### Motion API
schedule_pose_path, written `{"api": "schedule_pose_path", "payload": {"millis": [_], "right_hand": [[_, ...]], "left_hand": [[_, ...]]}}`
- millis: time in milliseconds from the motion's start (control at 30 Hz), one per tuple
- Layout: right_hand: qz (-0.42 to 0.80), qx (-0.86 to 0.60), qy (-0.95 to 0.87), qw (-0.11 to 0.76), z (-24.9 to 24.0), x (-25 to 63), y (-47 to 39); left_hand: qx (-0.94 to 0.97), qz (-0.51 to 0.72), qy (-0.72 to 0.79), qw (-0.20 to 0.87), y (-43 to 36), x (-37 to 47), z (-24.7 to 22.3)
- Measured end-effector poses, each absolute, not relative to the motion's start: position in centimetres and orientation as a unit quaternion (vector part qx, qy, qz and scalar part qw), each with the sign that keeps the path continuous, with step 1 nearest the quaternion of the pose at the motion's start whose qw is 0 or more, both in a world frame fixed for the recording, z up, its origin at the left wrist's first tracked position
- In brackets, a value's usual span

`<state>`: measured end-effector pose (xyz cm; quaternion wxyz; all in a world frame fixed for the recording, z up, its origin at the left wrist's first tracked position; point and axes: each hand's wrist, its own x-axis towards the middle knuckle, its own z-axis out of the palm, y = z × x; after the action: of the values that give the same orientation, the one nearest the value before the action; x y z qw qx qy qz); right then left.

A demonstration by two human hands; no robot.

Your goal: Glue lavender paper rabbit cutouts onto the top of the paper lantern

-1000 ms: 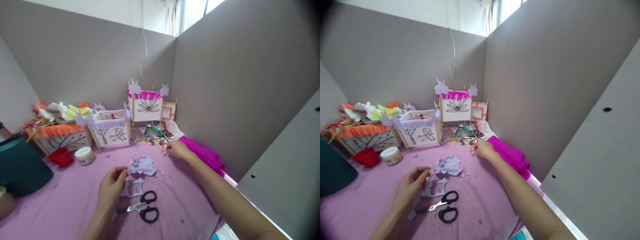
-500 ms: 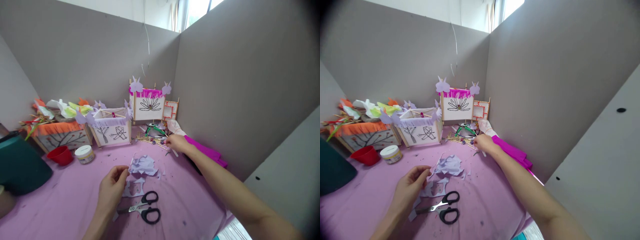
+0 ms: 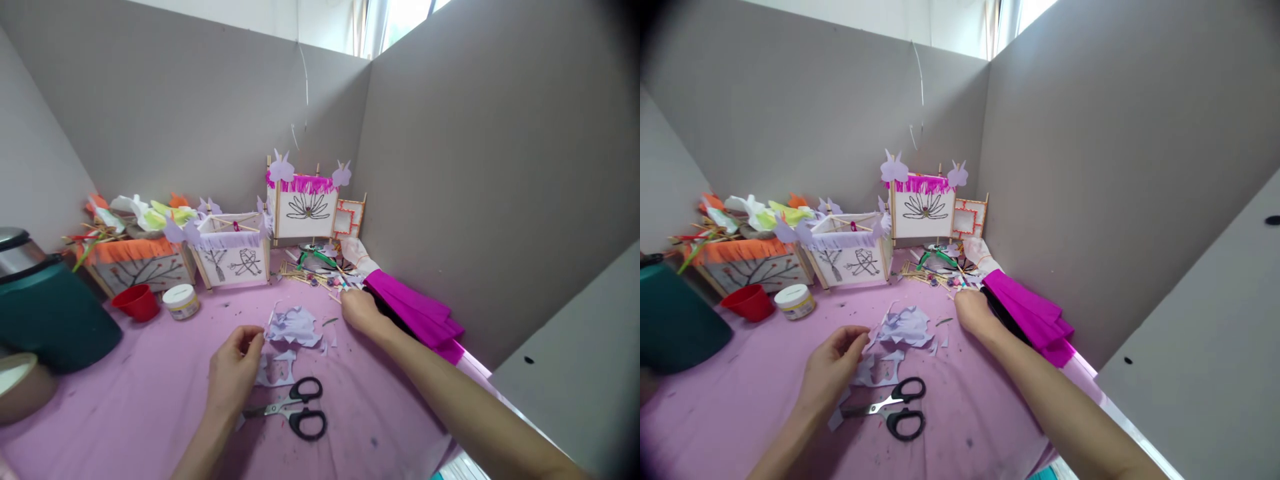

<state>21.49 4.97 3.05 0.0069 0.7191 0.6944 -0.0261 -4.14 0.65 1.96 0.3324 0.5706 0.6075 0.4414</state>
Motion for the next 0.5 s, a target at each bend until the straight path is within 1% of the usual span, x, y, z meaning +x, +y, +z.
{"api": "schedule_pose_path", "payload": {"millis": [167,267,400,500], "right_hand": [[-0.023,0.677,0.736,-0.009,2.7,19.4,3.7],[-0.013,0.677,0.736,-0.006,3.0,18.3,3.4],[-0.03,0.635,0.772,-0.003,3.2,16.4,3.5],[-0.027,0.649,0.76,0.006,3.8,15.7,5.0]], "left_hand": [[0.603,0.42,0.629,0.254,0.6,-4.3,2.2],[0.61,0.411,0.634,0.236,0.7,-4.5,2.1],[0.625,0.375,0.647,0.224,1.0,-4.7,1.8],[0.634,0.346,0.661,0.202,1.3,-4.8,1.3]]}}
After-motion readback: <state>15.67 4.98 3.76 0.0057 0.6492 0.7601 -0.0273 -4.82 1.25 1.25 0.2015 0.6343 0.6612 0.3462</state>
